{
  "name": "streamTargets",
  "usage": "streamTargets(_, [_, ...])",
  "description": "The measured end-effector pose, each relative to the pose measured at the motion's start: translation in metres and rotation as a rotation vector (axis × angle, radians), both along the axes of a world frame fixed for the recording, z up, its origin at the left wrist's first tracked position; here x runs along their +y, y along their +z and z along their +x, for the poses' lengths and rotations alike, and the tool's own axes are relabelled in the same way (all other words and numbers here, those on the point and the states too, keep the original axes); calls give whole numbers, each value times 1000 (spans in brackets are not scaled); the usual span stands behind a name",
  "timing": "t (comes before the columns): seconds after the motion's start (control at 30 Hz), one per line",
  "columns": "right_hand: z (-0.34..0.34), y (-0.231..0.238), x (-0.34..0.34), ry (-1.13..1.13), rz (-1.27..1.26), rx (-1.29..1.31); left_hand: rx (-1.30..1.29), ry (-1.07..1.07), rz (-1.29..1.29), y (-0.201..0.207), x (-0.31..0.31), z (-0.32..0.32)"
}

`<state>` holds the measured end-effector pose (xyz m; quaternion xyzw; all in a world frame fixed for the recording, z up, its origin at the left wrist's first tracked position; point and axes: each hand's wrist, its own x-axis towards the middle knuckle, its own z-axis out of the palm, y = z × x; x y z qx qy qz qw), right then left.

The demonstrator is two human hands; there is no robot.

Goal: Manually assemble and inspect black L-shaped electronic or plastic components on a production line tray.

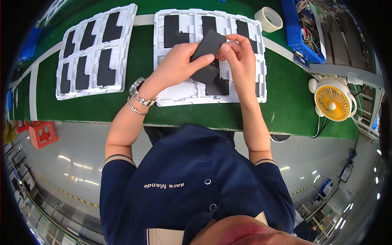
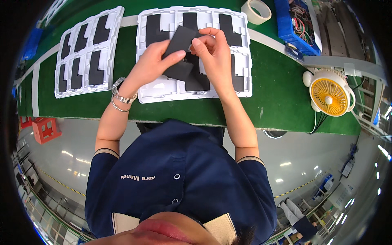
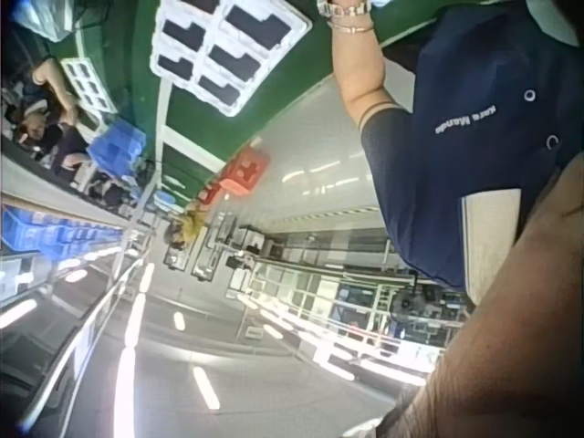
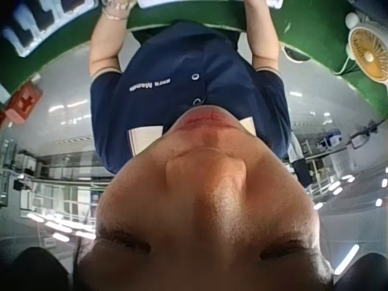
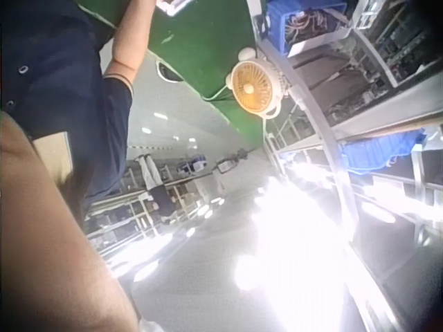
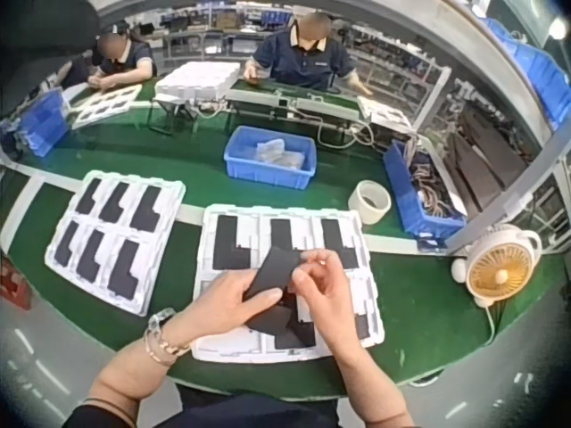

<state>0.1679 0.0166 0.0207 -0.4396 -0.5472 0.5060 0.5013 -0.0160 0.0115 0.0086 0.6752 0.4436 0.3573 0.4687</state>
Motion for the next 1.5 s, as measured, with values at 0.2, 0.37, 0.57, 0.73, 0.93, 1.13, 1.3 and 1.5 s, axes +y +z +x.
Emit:
streamTargets(0.2, [0, -2, -9, 145, 5, -50, -232, 81, -48, -3, 3, -3])
streamTargets(0.37, [-4, 1, -14, 133, -21, -93, -371, 113, -101, 8, -2, 0])
streamTargets(0.57, [-3, -8, -18, 128, 76, -99, -398, 96, -140, 4, -4, 2])
streamTargets(0.73, [-7, -9, -20, 81, 175, -188, -428, 93, -194, 1, -3, 1])
streamTargets(0.93, [-2, 5, -11, 209, -160, 40, -379, 133, -110, 5, -1, -1])
streamTargets(1.13, [0, 6, -13, 241, -269, 50, -255, 112, -53, -1, -1, 1])
streamTargets(1.3, [2, 6, -12, 270, -243, 51, -307, 125, -16, -4, -3, 4])
streamTargets(1.5, [3, 3, -11, 269, -228, 4, -170, 95, 89, -13, 0, 1])
